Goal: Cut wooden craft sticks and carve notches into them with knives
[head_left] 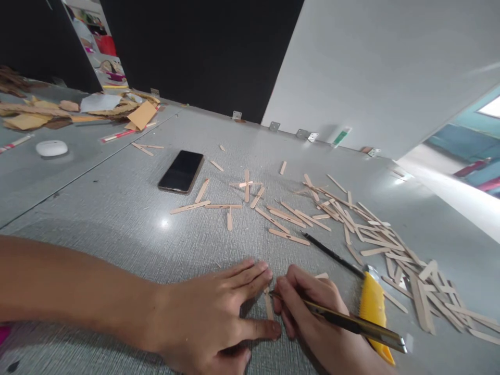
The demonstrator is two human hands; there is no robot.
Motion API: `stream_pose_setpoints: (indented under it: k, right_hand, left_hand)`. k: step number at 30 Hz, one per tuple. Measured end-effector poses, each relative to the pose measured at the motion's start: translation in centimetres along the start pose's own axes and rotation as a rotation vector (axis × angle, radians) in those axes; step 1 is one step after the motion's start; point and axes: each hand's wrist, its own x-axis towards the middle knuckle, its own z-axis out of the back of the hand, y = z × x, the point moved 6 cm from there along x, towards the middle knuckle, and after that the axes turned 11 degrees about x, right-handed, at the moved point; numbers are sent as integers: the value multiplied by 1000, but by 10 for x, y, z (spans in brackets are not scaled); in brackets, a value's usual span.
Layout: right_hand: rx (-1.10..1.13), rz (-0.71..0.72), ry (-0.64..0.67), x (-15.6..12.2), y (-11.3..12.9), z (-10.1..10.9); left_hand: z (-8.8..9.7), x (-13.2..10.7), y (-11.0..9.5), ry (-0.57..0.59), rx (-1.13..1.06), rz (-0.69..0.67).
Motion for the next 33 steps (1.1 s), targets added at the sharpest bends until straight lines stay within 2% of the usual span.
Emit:
stream_pose_setpoints:
  k: [5,9,15,17,22,28,33]
  right_hand:
    - [-76,45,-9,3,8,-2]
    - [-216,161,-54,6,14,0]
    - [-280,201,-51,5,15,3]
    - [-267,227,-80,4,17,5]
    - [-168,141,-44,8,13,-3]
    - [-201,217,-110,11,19,-2]
    - [-182,248,-102,11,20,0]
  left_hand:
    - [0,1,-1,-19,-2,-1]
    - [1,2,-2,-45,8,-2]
    - [2,2,-2,-42,18,0]
    - [2,2,-2,-33,23,-4]
    - [3,3,-2,-19,47,-24]
    - [5,3,-3,-11,74,-28]
    - [4,4,-2,22,85,-31]
